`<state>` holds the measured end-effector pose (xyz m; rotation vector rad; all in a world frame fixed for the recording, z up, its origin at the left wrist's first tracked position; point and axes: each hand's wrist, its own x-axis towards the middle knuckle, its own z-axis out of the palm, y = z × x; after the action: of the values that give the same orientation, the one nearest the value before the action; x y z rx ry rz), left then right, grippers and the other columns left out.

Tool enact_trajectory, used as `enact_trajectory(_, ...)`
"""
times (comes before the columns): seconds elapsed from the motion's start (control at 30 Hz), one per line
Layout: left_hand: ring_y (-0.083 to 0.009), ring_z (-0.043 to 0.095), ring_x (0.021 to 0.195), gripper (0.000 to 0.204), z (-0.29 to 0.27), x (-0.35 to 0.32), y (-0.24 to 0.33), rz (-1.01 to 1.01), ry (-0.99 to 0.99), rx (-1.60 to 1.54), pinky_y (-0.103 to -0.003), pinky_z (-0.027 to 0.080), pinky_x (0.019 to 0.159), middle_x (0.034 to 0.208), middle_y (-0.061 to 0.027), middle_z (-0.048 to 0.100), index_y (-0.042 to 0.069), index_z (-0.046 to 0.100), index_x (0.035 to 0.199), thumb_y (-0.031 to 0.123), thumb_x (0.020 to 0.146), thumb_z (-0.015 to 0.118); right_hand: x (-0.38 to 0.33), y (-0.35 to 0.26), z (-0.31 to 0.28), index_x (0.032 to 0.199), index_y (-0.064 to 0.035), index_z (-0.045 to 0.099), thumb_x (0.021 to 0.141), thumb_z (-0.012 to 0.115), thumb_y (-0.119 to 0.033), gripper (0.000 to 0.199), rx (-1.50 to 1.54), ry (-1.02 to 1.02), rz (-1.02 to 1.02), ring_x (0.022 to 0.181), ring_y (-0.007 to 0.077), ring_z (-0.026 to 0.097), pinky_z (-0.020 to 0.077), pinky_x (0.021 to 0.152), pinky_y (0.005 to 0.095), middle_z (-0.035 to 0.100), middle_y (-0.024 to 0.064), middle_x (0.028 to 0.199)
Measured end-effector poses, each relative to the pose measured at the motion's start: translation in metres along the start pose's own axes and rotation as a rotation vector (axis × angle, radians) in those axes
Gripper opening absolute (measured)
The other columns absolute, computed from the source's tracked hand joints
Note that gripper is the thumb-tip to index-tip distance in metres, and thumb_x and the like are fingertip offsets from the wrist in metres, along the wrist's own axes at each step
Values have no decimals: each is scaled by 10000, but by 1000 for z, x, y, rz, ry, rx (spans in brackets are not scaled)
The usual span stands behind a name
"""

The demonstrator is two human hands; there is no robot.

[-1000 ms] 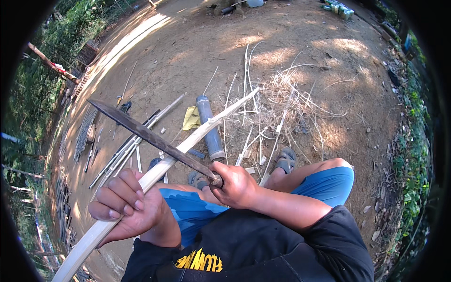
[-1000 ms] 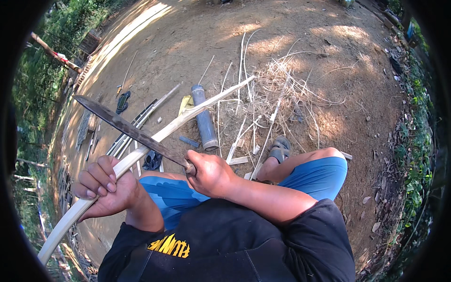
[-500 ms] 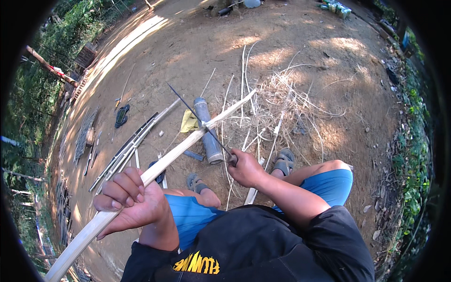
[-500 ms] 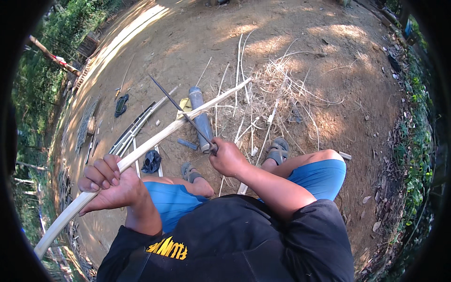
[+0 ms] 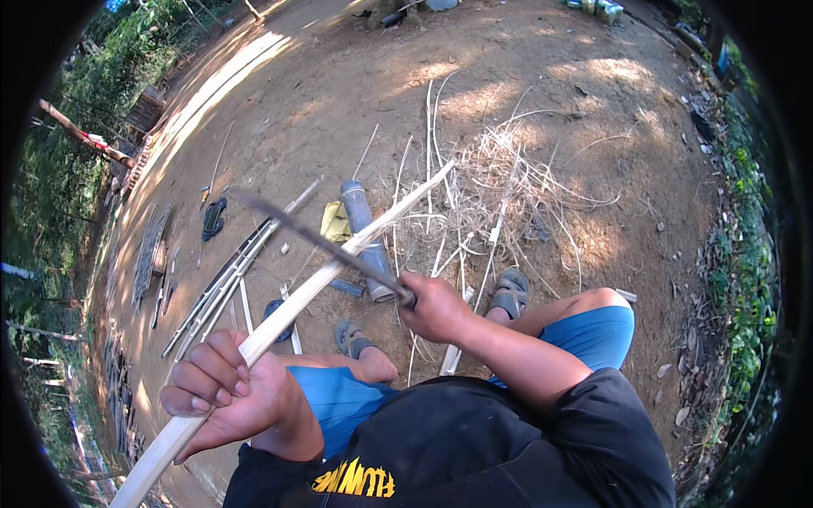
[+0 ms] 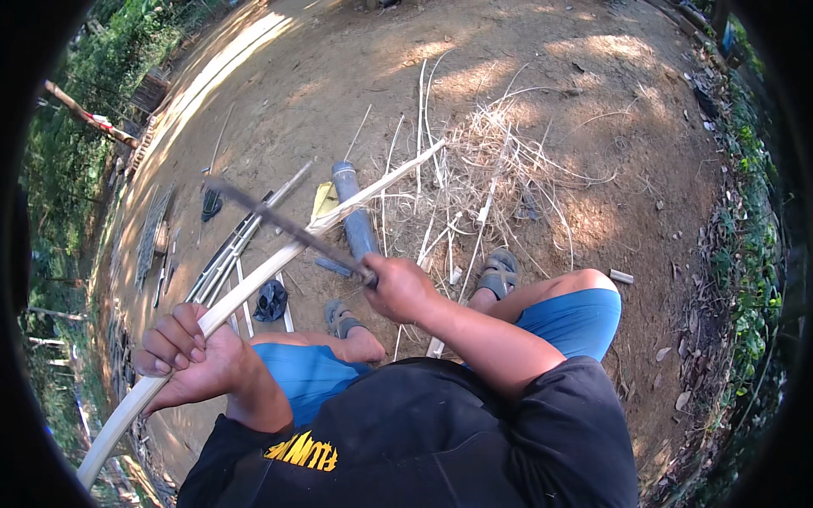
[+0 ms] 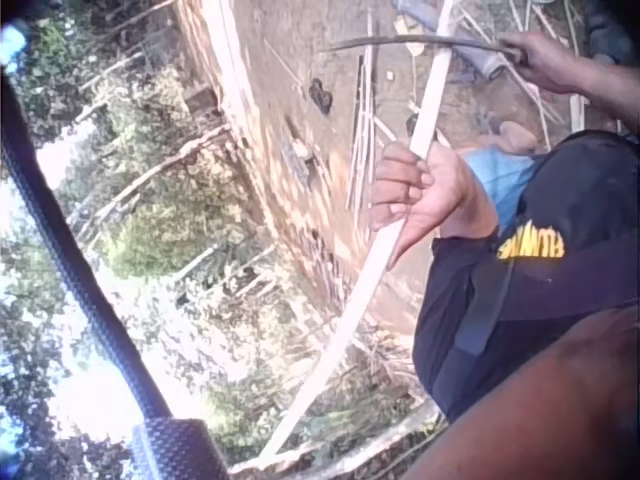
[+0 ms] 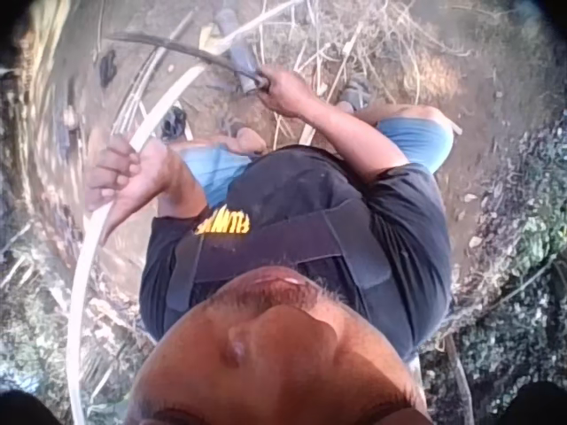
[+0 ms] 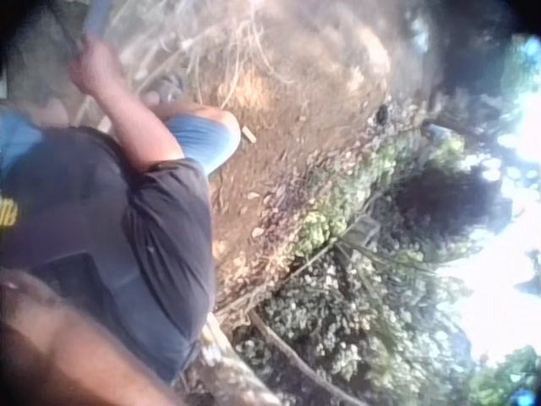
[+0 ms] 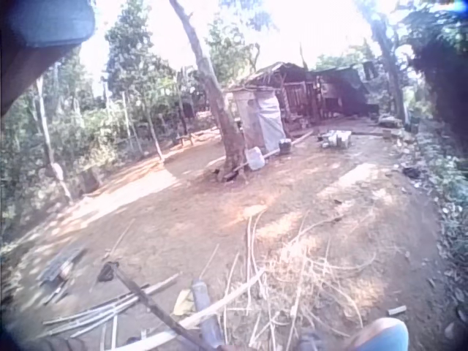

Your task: The person is smoothing a long strip of bamboo using a machete. They hold the bamboo strip with one hand and repeatedly draw the blade along the length of the material to remove thin layers.

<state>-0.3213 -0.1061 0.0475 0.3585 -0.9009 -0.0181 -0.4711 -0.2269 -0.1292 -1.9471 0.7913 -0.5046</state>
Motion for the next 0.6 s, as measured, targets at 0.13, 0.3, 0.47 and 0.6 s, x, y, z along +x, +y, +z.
enact_trajectory(0.13, -60, 275, 428, 626, -4, 7, -4, -7, -19, -15, -211, 206, 436, 542, 51, 298, 145, 438, 689, 745, 856, 495, 20, 25, -13, 1020, -38, 579, 796, 612, -139, 248, -51, 7, 125, 850, 449, 633, 503, 758, 518, 658, 250, 865)
enact_trajectory(0.3, -65, 270, 436, 612, -12, 13, -5, 2, 14, 17, -220, 208, 439, 560, 48, 301, 136, 443, 717, 724, 877, 495, 25, 27, 8, 1018, -17, 587, 804, 613, -138, 247, -6, 23, 101, 851, 428, 653, 518, 775, 500, 670, 248, 876)
enact_trajectory(0.47, -60, 270, 440, 607, -23, 16, -3, 2, 19, 34, -219, 215, 437, 561, 50, 297, 134, 444, 707, 714, 872, 518, 34, 20, 4, 1027, -38, 595, 814, 626, -138, 237, 20, 29, 91, 800, 430, 647, 511, 715, 504, 652, 241, 810)
enact_trajectory(0.6, -63, 275, 436, 608, -27, 24, -6, -9, 34, 53, -208, 223, 439, 549, 51, 298, 134, 449, 683, 708, 866, 529, 43, 33, 15, 1049, -60, 593, 817, 631, -153, 253, -29, 4, 2, 822, 432, 646, 513, 721, 504, 661, 232, 839)
